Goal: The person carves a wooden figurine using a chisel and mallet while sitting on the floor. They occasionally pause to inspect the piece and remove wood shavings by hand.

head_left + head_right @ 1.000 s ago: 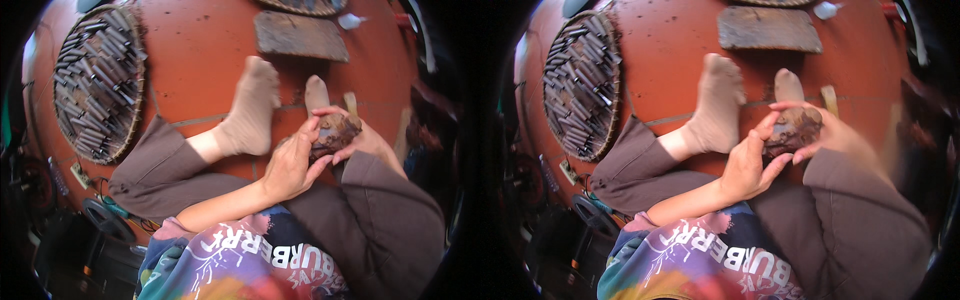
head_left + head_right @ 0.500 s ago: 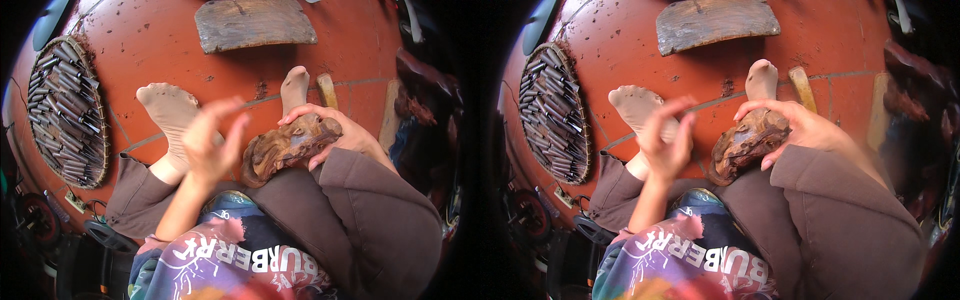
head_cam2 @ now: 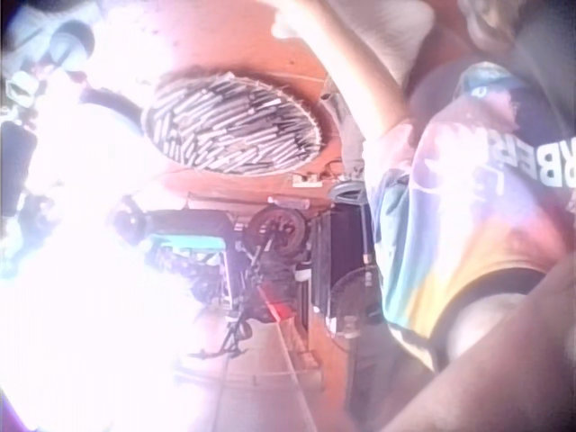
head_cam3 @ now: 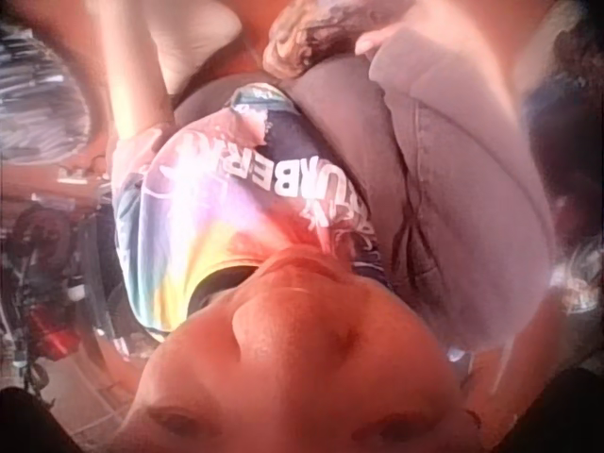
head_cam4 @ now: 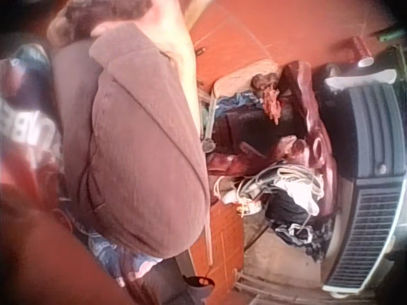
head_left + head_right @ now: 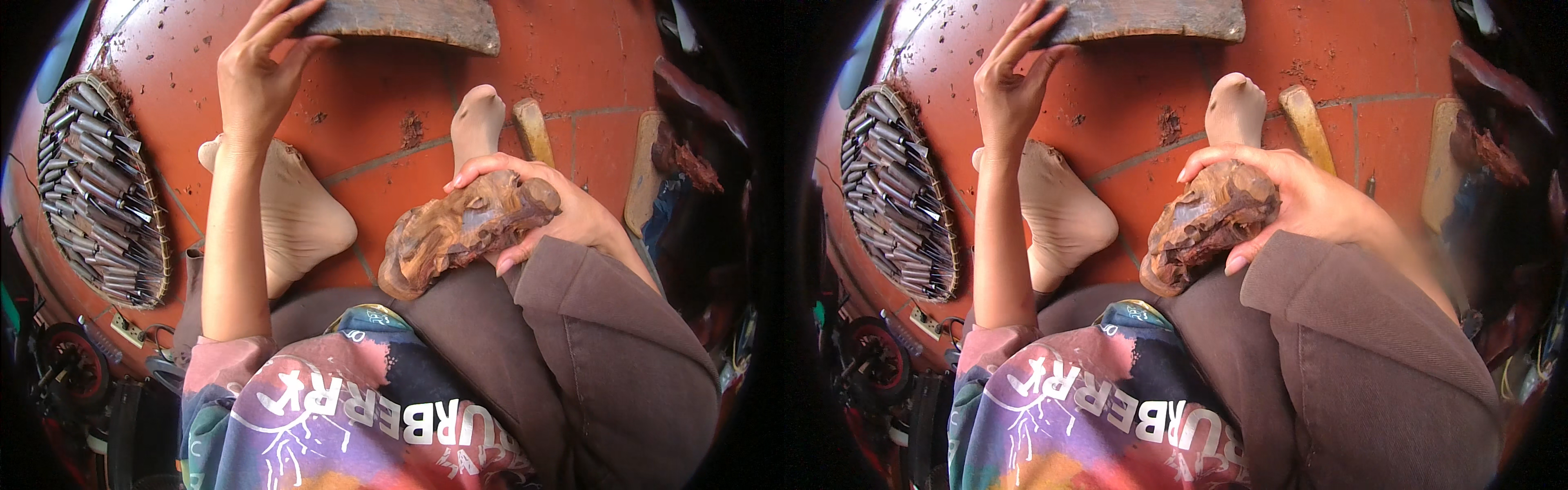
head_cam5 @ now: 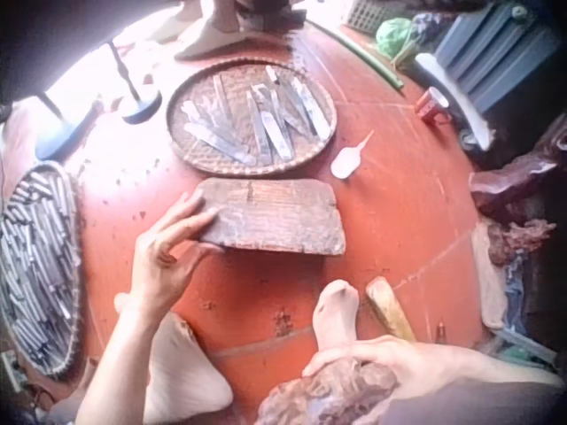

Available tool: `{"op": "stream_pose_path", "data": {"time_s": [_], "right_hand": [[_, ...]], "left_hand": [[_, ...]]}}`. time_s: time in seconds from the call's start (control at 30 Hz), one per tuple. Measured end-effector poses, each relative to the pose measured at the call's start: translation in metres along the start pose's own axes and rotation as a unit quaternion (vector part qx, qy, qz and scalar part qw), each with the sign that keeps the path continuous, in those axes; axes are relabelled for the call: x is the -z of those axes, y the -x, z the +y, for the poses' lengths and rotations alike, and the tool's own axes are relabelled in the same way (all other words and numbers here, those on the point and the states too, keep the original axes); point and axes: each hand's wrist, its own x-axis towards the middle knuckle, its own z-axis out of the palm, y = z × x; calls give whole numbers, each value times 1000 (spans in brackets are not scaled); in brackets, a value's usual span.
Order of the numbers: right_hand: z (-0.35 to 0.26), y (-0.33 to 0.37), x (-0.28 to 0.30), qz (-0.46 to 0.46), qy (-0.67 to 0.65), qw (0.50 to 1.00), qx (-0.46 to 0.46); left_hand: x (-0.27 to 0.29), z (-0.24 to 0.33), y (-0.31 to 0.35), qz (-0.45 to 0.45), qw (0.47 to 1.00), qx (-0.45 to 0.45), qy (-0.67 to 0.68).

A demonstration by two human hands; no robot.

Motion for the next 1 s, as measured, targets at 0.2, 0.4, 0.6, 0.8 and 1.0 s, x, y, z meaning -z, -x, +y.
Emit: {"op": "stream_pose_path", "data": {"time_s": [0.2,0.4,0.6,0.8,1.0], "right_hand": [[0,4,-4,28,-106,993,-48],[0,1,-1,16,-44,998,-34],[5,2,-1,8,-13,1000,-10],[4,1,0,0,4,1000,-4],[1,3,-5,36,-105,992,-58]], "left_hand": [[-2,17,47,127,950,263,111],[-16,89,134,-183,981,64,-3],[-23,106,162,-325,944,22,-52],[-22,105,160,-320,946,8,-51],[-22,105,156,-298,954,27,-14]]}}
